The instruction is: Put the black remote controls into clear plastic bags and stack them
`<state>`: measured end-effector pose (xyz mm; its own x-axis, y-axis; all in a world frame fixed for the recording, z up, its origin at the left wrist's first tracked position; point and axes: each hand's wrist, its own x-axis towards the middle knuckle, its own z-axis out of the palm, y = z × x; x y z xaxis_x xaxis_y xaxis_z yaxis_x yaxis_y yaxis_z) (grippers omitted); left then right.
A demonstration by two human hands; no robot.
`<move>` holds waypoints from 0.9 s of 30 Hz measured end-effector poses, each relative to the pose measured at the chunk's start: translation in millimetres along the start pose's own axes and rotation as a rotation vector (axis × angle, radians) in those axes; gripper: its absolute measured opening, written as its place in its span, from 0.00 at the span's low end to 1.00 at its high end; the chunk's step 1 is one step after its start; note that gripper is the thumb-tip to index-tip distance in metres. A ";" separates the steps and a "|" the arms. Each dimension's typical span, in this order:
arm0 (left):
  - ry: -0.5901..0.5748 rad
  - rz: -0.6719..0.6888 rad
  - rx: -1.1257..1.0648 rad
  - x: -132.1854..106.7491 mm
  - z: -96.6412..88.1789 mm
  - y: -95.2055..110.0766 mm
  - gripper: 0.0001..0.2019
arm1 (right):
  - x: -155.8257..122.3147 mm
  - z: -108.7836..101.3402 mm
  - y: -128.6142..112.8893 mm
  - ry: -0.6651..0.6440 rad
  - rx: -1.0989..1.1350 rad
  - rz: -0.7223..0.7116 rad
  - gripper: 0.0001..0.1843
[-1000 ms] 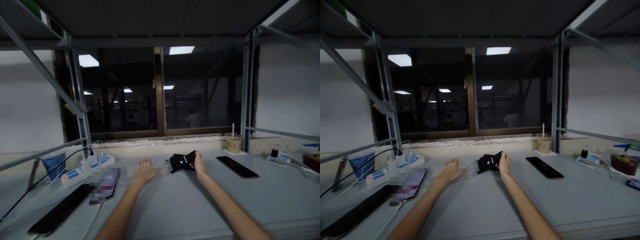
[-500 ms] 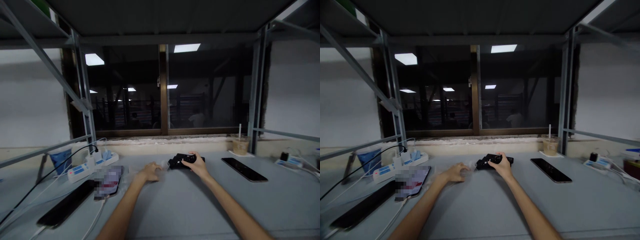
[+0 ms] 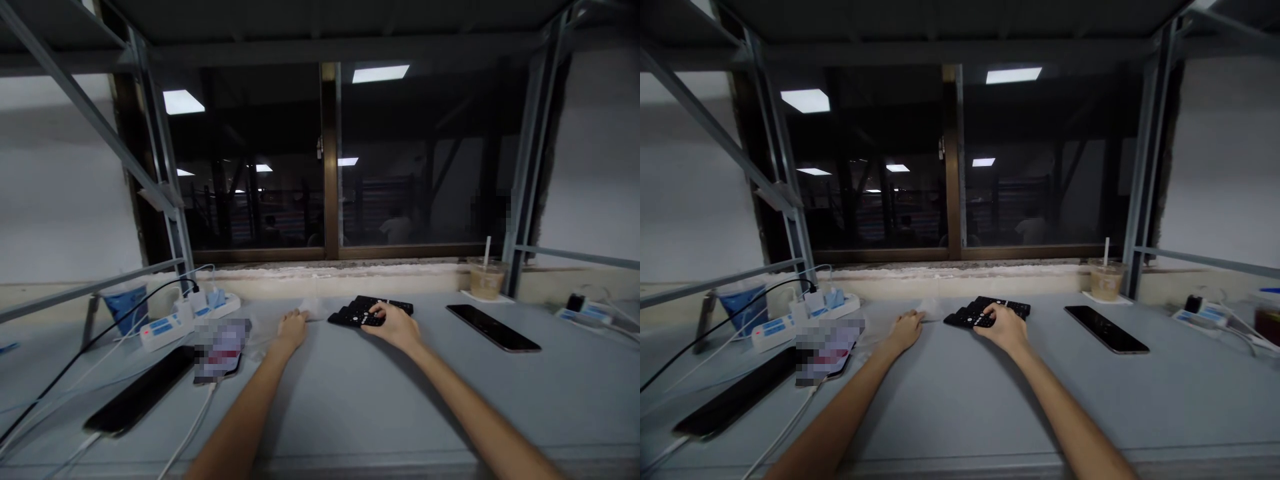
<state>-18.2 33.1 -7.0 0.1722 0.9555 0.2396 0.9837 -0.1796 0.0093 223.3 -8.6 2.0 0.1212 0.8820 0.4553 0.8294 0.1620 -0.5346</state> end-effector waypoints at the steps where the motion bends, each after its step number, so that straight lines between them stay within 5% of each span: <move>1: 0.006 -0.014 0.004 1.0 0.8 -0.6 0.20 | 0.3 -0.8 -0.1 0.008 -0.009 0.001 0.17; 7: 0.066 -0.112 0.005 4.3 3.1 -1.7 0.19 | 0.8 -2.7 2.2 0.043 -0.056 -0.015 0.18; 15: 0.283 -0.099 -0.040 0.6 -6.6 13.0 0.14 | -1.2 5.7 5.8 -0.053 -0.076 -0.044 0.19; 21: 0.141 -0.247 0.034 -4.0 -6.6 14.9 0.15 | -2.5 4.8 3.2 -0.020 -0.011 -0.007 0.16; 27: 0.045 -0.163 -0.042 -4.1 -4.0 18.3 0.13 | -2.6 0.4 -0.3 -0.056 0.012 0.007 0.08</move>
<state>-1.1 25.0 -3.9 0.0072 0.9615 0.2747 0.9951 -0.0338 0.0924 222.5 -10.7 0.7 0.0966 0.9064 0.4112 0.8222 0.1603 -0.5462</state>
